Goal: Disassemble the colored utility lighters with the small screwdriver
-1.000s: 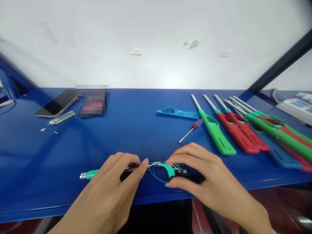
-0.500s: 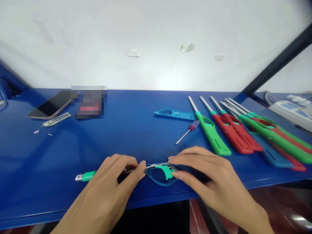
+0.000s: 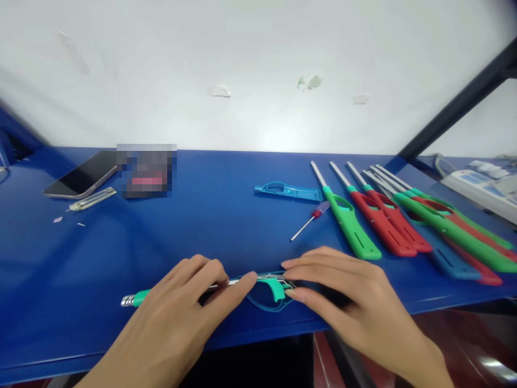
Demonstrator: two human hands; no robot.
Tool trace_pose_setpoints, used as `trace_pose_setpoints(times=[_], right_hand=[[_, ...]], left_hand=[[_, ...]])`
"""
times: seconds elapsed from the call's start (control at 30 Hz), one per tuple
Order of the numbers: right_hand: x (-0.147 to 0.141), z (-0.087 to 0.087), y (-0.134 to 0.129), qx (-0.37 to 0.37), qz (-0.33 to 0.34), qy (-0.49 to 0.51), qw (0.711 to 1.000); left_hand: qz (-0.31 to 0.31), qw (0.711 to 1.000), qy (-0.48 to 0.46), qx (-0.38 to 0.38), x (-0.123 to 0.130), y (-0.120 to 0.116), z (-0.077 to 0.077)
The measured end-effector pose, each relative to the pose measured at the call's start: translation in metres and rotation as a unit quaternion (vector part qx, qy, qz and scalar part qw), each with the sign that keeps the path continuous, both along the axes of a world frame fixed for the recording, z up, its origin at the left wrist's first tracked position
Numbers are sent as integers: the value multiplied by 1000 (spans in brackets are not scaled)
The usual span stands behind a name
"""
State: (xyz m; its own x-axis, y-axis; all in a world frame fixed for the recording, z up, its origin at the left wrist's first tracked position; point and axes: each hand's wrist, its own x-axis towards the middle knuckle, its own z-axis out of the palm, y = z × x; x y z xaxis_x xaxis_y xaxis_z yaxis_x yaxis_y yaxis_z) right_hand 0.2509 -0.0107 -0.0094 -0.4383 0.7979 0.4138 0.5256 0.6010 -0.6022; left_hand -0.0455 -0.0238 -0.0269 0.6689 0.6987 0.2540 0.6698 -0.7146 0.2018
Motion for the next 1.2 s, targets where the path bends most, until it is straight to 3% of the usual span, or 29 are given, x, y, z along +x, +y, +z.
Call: trace_pose_setpoints(times=[0.2, 0.37, 0.5, 0.73, 0.97, 1.2], right_hand=[[1, 2, -1, 24, 33, -30, 999], [5, 0, 0, 32, 65, -87, 994], [0, 1, 0, 30, 55, -64, 996], [-2, 0, 2, 24, 58, -60, 996], [1, -1, -3, 31, 44, -86, 995], [-2, -1, -2, 48, 60, -57, 995]], left_hand=[[-7, 998, -44, 34, 9, 4, 12], [-15, 997, -62, 40, 12, 7, 10], [-12, 996, -66, 50, 13, 10, 8], [-13, 998, -53, 8, 9, 9, 6], [-24, 997, -66, 29, 15, 9, 15], [-28, 999, -10, -12, 7, 1, 7]])
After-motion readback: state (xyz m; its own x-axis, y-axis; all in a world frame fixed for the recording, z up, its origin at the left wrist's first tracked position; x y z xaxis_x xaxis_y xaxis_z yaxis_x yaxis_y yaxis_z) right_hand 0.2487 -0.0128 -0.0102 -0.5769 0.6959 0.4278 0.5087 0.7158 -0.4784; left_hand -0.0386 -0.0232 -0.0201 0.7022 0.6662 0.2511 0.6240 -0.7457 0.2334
